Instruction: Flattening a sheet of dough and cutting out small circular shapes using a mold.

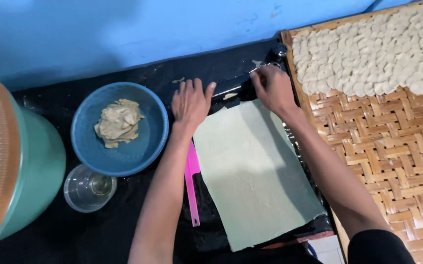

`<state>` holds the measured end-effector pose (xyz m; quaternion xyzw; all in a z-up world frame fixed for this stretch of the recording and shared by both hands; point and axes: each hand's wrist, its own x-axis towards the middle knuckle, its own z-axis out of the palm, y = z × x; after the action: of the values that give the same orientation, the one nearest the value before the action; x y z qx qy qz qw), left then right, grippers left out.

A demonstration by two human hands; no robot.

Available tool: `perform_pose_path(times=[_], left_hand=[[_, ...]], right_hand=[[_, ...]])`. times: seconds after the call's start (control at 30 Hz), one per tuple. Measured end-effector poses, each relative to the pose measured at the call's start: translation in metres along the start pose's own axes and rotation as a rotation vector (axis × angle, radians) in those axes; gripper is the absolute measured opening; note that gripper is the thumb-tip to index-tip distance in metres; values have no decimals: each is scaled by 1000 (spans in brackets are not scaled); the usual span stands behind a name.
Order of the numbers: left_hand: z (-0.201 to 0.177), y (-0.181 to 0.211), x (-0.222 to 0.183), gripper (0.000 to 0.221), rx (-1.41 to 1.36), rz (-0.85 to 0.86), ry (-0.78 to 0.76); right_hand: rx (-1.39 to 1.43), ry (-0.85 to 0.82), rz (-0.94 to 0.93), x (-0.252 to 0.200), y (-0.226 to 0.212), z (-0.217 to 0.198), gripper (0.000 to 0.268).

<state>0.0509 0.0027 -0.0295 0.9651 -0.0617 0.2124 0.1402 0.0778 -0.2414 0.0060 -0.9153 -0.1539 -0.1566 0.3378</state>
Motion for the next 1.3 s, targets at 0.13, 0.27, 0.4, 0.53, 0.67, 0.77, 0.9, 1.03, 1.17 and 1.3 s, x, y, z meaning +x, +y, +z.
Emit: perform_pose_path(times=[0.13, 0.27, 0.4, 0.53, 0.67, 0.77, 0.9, 1.03, 1.17, 1.3], left_hand=[[-1, -8, 8, 53, -68, -83, -90], [-8, -9, 13, 54, -102, -158, -136], [-3, -11, 14, 51, -123, -191, -168], [-1, -12, 15, 51, -108, -198, -182], [-6, -9, 16, 51, -131, -250, -208], [-2, -10, 15, 51, -117, -231, -181], [-1, -10, 16, 52, -110, -233, -186], [2, -11, 16, 53, -121, -246, -213], [0, -10, 17, 52, -107, -253, -214], [1, -10, 17, 52, -97, -246, -204]], right_hand=[[74, -298, 9, -13, -10, -9, 16], [17, -219, -325, -14, -31, -3, 24], [-86, -123, -443, -13, -34, 13, 24], [-135, -114, -477, -17, -28, 22, 10], [-47, -217, -345, -18, -41, 14, 9], [104, -377, -170, -15, -34, 18, 12], [83, -555, -105, -7, -25, 28, 11], [182, -674, -75, 2, -35, 30, 21], [196, -717, -2, 8, -40, 34, 22], [321, -701, 98, 12, -16, 54, 16]])
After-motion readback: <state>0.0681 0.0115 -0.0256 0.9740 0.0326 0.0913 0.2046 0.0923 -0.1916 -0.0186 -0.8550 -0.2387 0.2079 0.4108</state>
